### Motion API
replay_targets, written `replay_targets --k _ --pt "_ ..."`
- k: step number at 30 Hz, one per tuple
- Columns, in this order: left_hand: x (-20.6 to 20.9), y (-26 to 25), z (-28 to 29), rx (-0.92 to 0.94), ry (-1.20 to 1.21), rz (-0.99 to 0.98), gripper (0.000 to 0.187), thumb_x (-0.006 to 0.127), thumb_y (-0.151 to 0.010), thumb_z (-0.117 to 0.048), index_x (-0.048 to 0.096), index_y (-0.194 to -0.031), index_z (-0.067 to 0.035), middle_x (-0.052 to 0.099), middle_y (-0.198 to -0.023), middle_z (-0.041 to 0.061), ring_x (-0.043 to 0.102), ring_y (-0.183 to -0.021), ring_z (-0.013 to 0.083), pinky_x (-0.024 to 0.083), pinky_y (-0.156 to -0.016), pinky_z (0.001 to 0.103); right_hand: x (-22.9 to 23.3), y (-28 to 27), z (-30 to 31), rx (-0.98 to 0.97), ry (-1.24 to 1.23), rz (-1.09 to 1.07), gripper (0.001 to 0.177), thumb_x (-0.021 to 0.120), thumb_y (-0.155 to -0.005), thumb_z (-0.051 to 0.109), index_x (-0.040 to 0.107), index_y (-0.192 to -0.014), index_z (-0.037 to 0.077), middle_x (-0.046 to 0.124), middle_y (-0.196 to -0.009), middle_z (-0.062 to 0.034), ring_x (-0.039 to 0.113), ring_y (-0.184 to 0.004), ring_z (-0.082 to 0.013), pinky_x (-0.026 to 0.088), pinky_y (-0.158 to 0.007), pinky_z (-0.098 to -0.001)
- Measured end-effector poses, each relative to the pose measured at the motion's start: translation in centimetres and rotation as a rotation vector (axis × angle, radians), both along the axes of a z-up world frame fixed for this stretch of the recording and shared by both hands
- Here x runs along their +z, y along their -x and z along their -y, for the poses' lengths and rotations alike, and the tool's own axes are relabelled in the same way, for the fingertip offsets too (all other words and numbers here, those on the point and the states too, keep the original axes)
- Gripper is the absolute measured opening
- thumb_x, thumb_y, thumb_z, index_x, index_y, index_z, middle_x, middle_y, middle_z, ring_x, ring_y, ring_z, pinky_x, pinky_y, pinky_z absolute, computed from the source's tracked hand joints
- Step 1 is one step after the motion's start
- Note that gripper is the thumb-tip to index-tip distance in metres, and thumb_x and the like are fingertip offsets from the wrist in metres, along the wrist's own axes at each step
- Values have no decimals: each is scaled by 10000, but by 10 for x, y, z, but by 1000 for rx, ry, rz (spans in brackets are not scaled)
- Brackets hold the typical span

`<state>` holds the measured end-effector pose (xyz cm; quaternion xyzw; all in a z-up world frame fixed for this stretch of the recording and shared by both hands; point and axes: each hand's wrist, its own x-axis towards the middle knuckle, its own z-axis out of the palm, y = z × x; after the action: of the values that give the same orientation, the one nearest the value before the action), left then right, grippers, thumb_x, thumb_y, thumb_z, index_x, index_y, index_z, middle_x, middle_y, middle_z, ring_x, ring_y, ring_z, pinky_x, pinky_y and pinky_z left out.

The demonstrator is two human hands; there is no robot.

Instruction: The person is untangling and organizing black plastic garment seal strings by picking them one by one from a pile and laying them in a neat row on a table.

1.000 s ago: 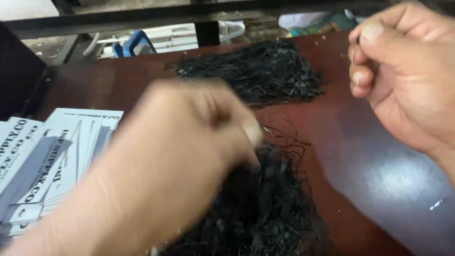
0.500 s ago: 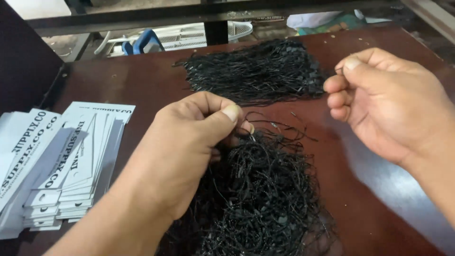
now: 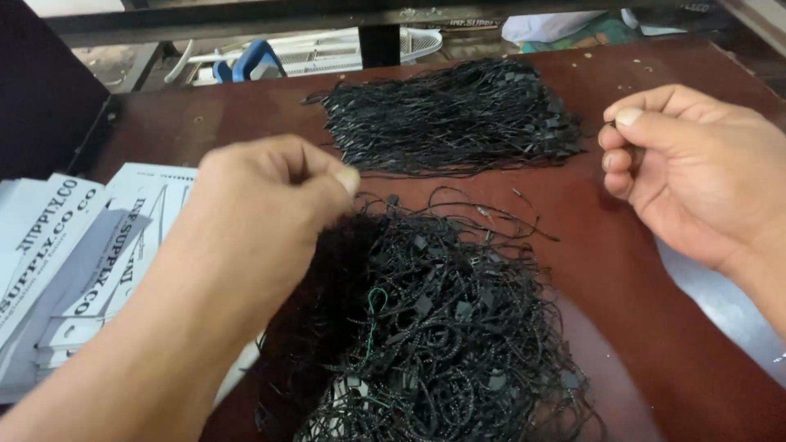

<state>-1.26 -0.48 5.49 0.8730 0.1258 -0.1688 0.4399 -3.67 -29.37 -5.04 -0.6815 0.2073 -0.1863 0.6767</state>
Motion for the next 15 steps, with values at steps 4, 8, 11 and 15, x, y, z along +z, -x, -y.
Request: replay_targets --k 4,8,11,15 --pt "-21 -35 -4 -14 -13 198 376 719 -1031 -317 609 -716 -144 421 -585 31 303 -548 160 304 -556 349 2 -26 18 71 26 50 155 590 -1013 19 602 -1013 173 631 -892 -33 560 -719 -83 470 -637 -199" --pt "-57 -97 -3 -13 177 396 232 687 -921 -225 637 -706 -154 712 -724 -6 632 -702 84 504 -776 267 6 -66 35 75 319 -14 131 557 -1130 86 567 -1036 177 646 -950 -6 574 -739 -71 476 -619 -183" --pt "-75 -129 3 -37 218 502 214 650 -829 -143 580 -629 -168 557 -592 -46 462 -568 65 373 -542 256 -8 -105 64 3 567 -55 109 586 -1170 249 575 -1063 233 632 -994 82 573 -810 -21 451 -673 -172" --pt "-84 -154 10 -95 81 440 246 674 -1015 -201 609 -778 -186 476 -566 -24 399 -479 116 400 -432 301 -2 -122 45 -141 692 -277 318 684 -1137 377 440 -982 245 404 -900 83 370 -863 -106 291 -681 -378"
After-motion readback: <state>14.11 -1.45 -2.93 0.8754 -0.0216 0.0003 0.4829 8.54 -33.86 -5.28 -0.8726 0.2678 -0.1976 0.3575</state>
